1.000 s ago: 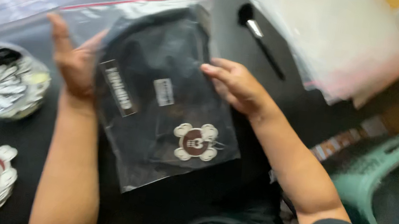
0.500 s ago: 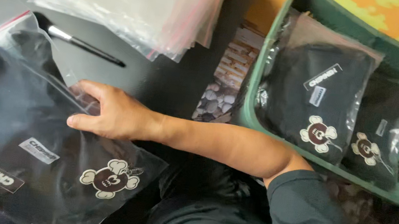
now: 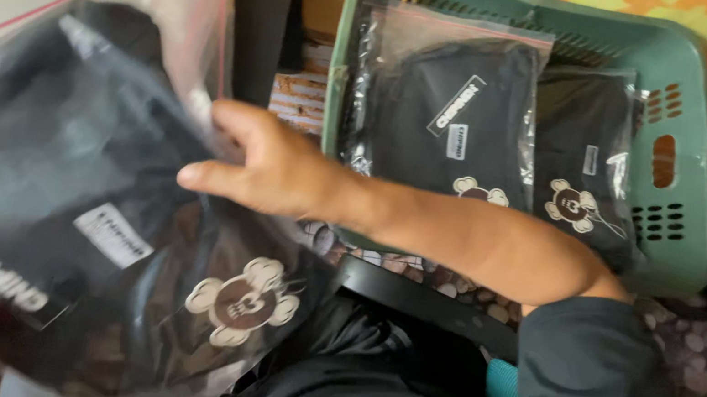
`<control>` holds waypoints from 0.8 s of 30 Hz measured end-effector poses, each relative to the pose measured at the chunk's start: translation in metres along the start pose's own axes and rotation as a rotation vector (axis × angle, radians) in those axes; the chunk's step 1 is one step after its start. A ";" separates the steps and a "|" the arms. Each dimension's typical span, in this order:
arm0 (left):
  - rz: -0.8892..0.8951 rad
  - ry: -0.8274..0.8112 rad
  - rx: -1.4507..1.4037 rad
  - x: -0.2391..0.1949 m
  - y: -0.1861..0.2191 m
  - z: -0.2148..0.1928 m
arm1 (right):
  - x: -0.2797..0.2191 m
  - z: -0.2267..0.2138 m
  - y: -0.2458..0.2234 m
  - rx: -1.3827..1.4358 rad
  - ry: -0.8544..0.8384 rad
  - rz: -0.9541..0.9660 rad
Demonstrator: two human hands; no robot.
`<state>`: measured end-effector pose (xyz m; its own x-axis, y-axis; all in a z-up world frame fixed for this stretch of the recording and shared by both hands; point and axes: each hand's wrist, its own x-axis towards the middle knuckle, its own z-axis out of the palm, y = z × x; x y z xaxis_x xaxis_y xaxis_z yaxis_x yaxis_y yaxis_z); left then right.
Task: The person seals a plastic bag containing a black garment, then uses a brush to dust the bag. They place the bag into a green basket, retrieve a black cap from the basket, and attach a decorative tag to the cap's drawstring.
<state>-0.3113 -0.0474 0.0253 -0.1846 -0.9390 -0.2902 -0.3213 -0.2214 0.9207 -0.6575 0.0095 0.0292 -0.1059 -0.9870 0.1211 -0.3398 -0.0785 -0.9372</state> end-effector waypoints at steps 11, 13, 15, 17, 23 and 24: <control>0.126 -0.371 -0.269 -0.004 0.109 0.227 | -0.057 -0.231 -0.012 -0.037 0.024 0.179; 0.052 -0.494 -0.292 -0.010 0.131 0.266 | -0.064 -0.269 -0.004 -0.381 0.047 0.443; 0.041 -0.546 -0.257 -0.008 0.133 0.305 | -0.080 -0.305 0.004 -0.427 0.036 0.531; 0.028 -0.595 -0.221 -0.009 0.132 0.343 | -0.096 -0.334 0.000 -0.469 0.022 0.621; 0.194 -0.798 -0.274 -0.018 0.115 0.465 | -0.152 -0.409 0.001 -0.485 -0.044 0.999; 0.111 -0.803 -0.175 -0.025 0.121 0.479 | -0.161 -0.420 0.005 -0.602 -0.099 1.107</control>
<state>-0.7907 0.0756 0.0194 -0.8354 -0.4984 -0.2319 -0.1251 -0.2384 0.9631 -1.0345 0.2272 0.1427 -0.5438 -0.4914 -0.6803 -0.4871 0.8449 -0.2210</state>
